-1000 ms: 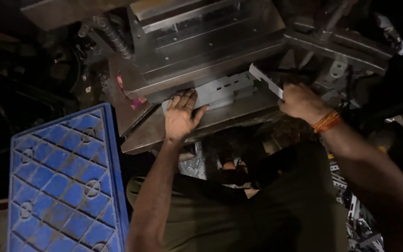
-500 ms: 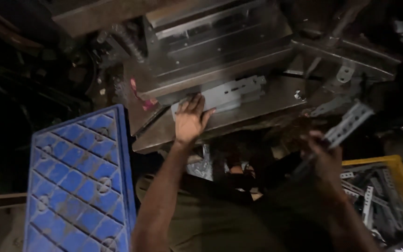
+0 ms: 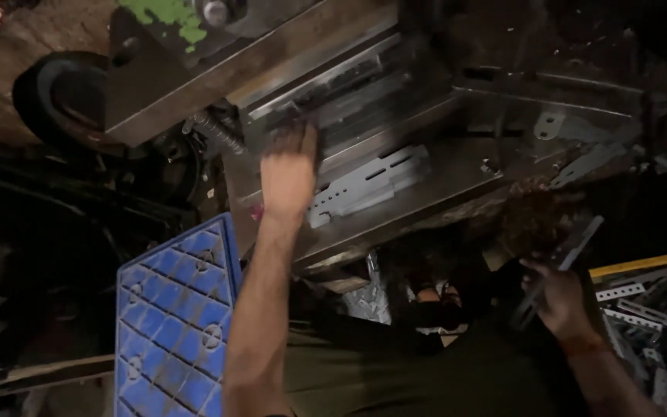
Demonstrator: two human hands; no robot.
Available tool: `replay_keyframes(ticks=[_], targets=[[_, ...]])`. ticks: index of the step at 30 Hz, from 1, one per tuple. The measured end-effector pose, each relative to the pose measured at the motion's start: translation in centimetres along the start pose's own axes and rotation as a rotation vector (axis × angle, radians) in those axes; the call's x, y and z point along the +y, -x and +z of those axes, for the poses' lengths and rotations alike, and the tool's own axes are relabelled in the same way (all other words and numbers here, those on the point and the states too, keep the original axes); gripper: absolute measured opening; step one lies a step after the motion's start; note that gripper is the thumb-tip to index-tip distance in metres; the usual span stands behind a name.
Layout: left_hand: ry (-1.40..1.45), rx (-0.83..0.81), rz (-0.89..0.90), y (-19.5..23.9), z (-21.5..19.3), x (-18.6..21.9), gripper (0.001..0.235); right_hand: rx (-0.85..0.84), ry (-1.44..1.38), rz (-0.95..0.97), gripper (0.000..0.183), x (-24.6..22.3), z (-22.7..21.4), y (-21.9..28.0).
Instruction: Manually align and process metal bracket pieces using an industrial press machine.
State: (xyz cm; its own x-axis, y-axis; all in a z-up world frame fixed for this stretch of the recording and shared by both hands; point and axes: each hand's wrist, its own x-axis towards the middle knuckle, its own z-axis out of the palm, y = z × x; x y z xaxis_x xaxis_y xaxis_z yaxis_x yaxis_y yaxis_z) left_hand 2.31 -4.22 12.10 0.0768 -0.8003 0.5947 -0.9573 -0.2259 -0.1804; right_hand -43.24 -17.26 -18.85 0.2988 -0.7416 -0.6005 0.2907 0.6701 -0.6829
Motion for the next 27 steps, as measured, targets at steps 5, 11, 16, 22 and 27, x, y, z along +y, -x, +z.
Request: replay_keyframes(ticks=[5, 11, 16, 22, 27], targets=[[-0.052, -0.27, -0.043, -4.3, 5.4, -2.4, 0.04, 0.14, 0.168, 0.106, 0.025, -1.4, 1.5, -0.5], [-0.003, -0.32, -0.026, -3.9, 2.2, 1.3, 0.03, -0.048, -0.001, 0.077, 0.028, 0.9, -1.6, -2.7], [0.196, -0.328, 0.027, 5.4, 5.3, 3.9, 0.04, 0.062, -0.078, 0.114, 0.023, 0.0, -0.4, -1.4], [0.259, -0.084, 0.031, 8.8, 5.0, 3.8, 0.045, 0.069, -0.311, 0.125, 0.023, -0.3, -0.1, -0.1], [0.295, -0.537, -0.21, 7.7, 4.4, 0.8, 0.032, -0.089, -0.224, 0.001, 0.015, 0.8, -1.1, -2.1]])
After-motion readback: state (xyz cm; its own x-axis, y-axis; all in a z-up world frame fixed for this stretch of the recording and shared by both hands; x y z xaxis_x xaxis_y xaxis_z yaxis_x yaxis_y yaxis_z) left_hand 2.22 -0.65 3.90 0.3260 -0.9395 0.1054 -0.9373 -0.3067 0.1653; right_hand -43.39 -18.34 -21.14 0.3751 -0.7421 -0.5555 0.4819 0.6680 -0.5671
